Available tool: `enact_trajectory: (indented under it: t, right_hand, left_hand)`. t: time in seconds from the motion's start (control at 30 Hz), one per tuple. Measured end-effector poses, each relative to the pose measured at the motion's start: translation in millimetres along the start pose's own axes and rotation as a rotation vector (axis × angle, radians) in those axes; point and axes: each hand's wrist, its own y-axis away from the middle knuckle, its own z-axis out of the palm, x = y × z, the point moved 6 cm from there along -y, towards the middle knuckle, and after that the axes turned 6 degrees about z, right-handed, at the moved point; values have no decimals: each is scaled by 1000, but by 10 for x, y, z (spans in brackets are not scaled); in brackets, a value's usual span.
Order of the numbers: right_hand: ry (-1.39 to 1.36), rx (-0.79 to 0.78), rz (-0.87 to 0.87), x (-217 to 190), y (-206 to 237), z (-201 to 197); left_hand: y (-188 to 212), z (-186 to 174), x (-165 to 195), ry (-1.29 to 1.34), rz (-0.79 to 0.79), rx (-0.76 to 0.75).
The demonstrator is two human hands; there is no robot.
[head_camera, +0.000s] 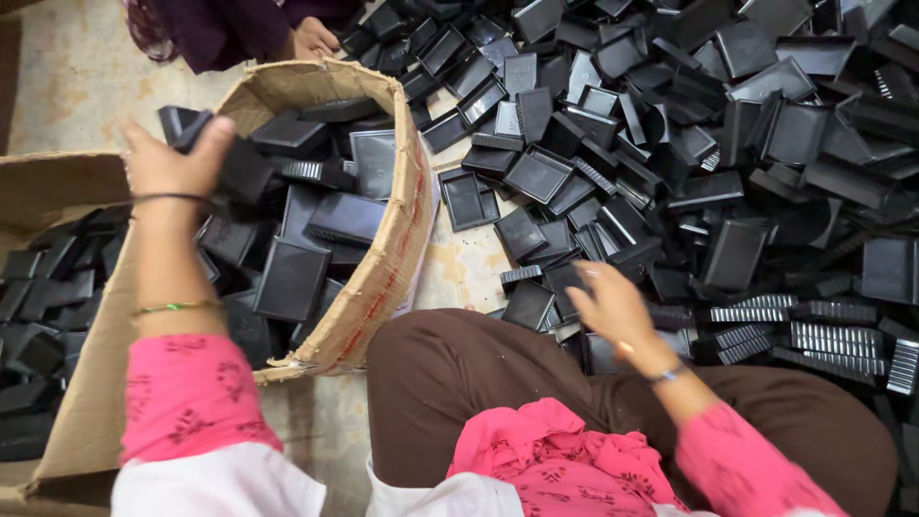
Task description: The person sits on the floor among a large pile of black plastic boxes, picks them up one at a time, turns them over in their hands, and places selected ones into a cardboard basket beside them. Other people nearby sort the same pile at the same time.
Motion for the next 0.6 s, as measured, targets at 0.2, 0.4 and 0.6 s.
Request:
enact_trajectory:
  t: [0.2, 0.4, 0.6]
  right_hand:
    - [385, -251, -177, -463, -680, 614]
    - [54, 183, -191, -511, -446, -562]
    - [-272, 57, 100, -333, -204, -716]
  left_hand:
    - [1437, 804, 928, 308, 172, -131]
    - [2347, 2251, 1245, 640, -204, -576]
    - [3155, 3063, 2105, 1803, -814, -1094]
